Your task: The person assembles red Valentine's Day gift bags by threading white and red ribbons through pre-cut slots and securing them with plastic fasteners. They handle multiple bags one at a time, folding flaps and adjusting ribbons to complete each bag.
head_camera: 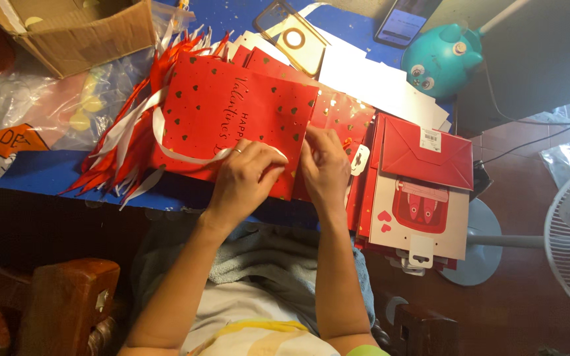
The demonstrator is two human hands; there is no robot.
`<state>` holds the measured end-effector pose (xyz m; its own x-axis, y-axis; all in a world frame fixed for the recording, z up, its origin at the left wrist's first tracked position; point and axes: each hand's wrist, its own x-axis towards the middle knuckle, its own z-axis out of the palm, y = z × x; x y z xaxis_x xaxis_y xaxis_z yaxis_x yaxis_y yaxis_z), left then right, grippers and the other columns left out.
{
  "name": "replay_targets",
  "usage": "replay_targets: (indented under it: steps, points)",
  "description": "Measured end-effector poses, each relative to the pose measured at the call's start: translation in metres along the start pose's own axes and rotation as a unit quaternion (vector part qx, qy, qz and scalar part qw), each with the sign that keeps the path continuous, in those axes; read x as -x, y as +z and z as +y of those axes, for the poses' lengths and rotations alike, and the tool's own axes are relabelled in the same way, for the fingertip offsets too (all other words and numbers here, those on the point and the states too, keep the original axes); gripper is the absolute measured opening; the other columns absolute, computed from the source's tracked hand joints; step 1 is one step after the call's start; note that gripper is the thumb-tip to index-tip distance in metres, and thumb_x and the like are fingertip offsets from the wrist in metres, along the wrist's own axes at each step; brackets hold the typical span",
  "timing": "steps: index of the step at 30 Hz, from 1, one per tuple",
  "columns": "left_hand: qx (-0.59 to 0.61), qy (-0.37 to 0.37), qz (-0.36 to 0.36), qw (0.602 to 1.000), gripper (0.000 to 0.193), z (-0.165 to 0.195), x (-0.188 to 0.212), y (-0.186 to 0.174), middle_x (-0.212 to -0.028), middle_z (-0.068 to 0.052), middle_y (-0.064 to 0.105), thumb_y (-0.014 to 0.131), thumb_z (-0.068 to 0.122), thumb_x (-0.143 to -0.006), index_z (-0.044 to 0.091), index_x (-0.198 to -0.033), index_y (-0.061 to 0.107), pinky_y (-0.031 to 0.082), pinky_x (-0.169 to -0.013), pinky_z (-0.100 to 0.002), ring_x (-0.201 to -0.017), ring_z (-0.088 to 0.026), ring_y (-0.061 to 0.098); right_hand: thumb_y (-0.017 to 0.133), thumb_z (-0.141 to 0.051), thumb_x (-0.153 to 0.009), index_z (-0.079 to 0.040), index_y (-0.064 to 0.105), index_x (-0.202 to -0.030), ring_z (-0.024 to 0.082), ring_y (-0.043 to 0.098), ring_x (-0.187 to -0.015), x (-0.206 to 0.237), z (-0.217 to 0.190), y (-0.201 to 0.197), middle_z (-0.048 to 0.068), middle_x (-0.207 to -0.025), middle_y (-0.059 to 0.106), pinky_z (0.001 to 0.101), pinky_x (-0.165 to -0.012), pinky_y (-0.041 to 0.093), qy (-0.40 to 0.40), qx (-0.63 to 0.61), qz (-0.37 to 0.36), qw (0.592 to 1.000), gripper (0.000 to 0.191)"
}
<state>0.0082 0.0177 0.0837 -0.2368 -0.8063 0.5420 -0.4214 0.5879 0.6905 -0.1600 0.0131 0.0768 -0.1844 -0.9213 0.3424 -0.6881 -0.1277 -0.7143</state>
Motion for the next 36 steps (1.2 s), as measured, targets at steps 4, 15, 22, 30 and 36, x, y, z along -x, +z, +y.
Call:
replay_targets:
  steps: [4,15,22,30,36]
  points:
    - [0.027,-0.013,0.042,0.999,0.011,-0.013,-0.004,0.007,-0.093,-0.004,0.071,0.076,0.001,-0.087,0.008,-0.095,0.071,0.053,-0.081,-0.038,-0.091,-0.026,0.065,0.069,-0.006,-0.092,-0.006,0.070,-0.105,0.022,0.061,-0.096,0.003,-0.003,-0.019,0.006,-0.101,0.066,0.0346,-0.087,0.049,-0.111,-0.023,-0.090,0.990,0.013]
    - [0.075,0.026,0.123,0.989,0.011,-0.025,-0.010,0.020,-0.096,-0.005,0.074,0.076,0.002,-0.092,0.007,-0.097,0.068,0.055,-0.089,-0.036,-0.101,-0.025,0.074,0.072,-0.009,-0.083,-0.005,0.070,-0.101,0.024,0.058,-0.096,0.001,0.002,-0.017,0.005,-0.104,0.066,0.0357,-0.090,0.047,-0.065,-0.026,-0.142,0.987,0.019]
    - [0.071,-0.032,0.126,0.989,0.013,-0.028,-0.003,0.025,-0.093,-0.008,0.073,0.081,0.007,-0.089,0.007,-0.097,0.072,0.058,-0.078,-0.033,-0.088,-0.024,0.073,0.070,-0.010,-0.086,-0.005,0.068,-0.099,0.021,0.058,-0.092,0.003,0.007,-0.007,0.003,-0.096,0.065,0.0349,-0.089,0.048,-0.015,0.003,-0.116,0.993,0.014]
    - [0.000,0.019,0.111,0.994,0.017,-0.029,-0.003,0.025,-0.094,-0.005,0.070,0.085,0.007,-0.090,0.010,-0.097,0.070,0.054,-0.087,-0.035,-0.093,-0.022,0.067,0.071,-0.008,-0.084,-0.005,0.068,-0.096,0.022,0.058,-0.090,0.003,0.012,-0.005,0.003,-0.095,0.064,0.0338,-0.085,0.047,-0.041,-0.038,-0.103,0.993,0.013]
    - [-0.182,0.117,0.117,0.969,0.024,-0.026,-0.013,0.010,-0.122,-0.002,0.069,0.083,0.020,-0.089,0.018,-0.112,0.076,0.033,-0.114,-0.055,-0.126,-0.025,0.053,0.072,-0.008,-0.087,-0.007,0.070,-0.101,0.015,0.061,-0.081,0.004,0.023,0.001,0.003,-0.089,0.062,0.0300,-0.077,0.050,0.014,-0.072,-0.062,0.995,0.014]
